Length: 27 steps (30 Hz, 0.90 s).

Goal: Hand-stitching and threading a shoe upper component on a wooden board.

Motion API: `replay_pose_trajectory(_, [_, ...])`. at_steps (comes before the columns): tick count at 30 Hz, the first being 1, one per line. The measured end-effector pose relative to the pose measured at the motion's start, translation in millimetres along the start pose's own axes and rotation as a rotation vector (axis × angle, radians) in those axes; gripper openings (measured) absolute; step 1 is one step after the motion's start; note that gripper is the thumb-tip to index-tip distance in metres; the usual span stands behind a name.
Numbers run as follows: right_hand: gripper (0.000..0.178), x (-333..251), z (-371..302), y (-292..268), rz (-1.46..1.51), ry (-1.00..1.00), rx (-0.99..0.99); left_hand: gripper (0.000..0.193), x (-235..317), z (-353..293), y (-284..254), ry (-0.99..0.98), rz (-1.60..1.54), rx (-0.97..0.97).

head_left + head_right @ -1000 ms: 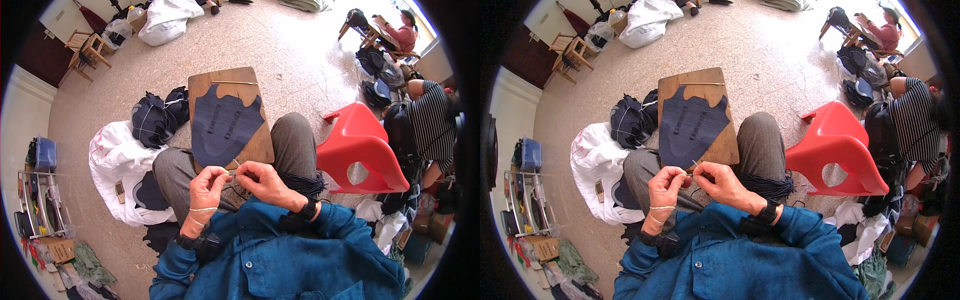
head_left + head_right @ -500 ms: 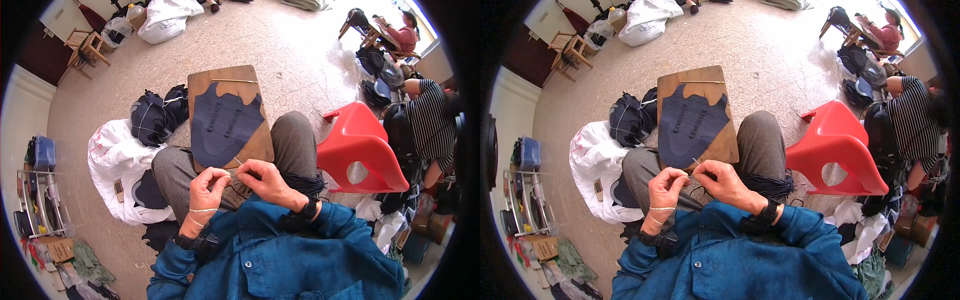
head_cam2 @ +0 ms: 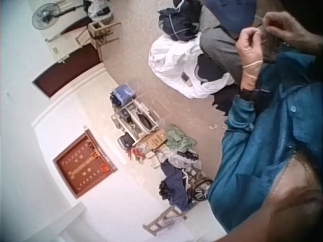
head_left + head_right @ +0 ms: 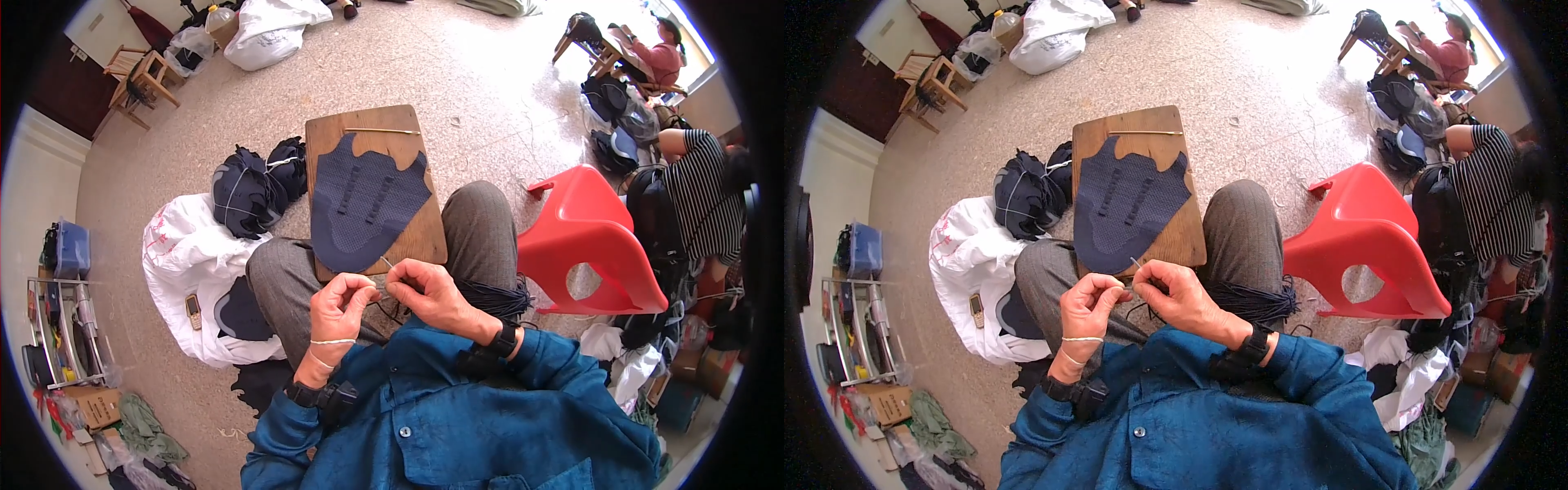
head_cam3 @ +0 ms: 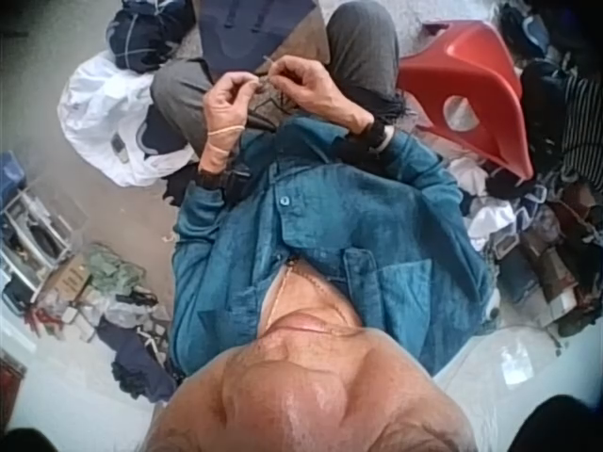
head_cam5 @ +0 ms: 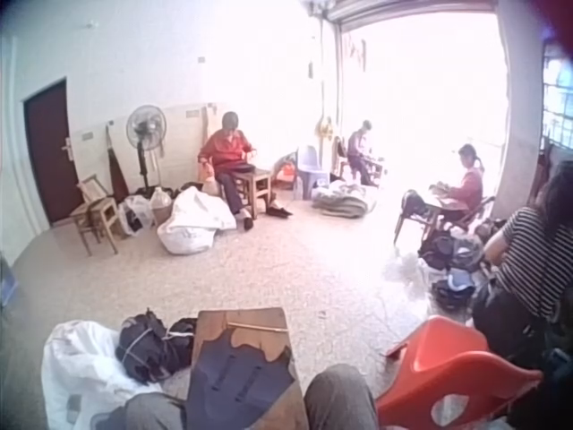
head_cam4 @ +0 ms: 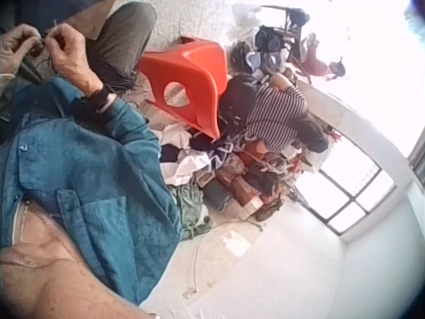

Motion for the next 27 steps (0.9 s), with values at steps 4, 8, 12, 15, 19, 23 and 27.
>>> replay_pose_trajectory(4, [0.01, 2, 0, -3, -0.008, 0.024, 0.026, 0.004, 1, 2, 2, 0.009, -0.022, -0.005])
replay_pose_trajectory(8, [0.01, 4, -2, -3, 0.012, 0.085, -0.022, 0.005, -1, 3, -3, -0.019, -0.014, 0.001])
replay_pose_trajectory(12, [0.011, 3, -2, -2, -0.001, 0.065, -0.014, 0.005, 6, 3, -1, 0.034, 0.041, -0.031])
replay_pose_trajectory(15, [0.011, -2, -1, 0, -0.01, 0.004, -0.031, 0.006, 7, 3, 0, 0.062, 0.077, -0.061])
replay_pose_trajectory(19, [0.009, -1, -1, 0, -0.047, 0.028, -0.016, 0.006, 3, 3, 3, 0.056, 0.052, -0.061])
replay_pose_trajectory(23, [0.01, 1, 0, -1, -0.043, 0.012, 0.017, 0.004, 5, 3, 3, 0.037, 0.056, -0.039])
replay_pose_trajectory(27, [0.01, 2, 1, -3, -0.028, -0.006, 0.036, 0.005, 2, 6, 2, 0.016, 0.108, -0.044])
Point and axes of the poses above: each hand's wrist, its own z-axis towards the middle knuckle, its own y-axis out of the palm, x = y × z, the point moved 10 cm from there along z, towards the middle knuckle, and after that the axes turned 2 degrees about z, right-handed, at the moved point
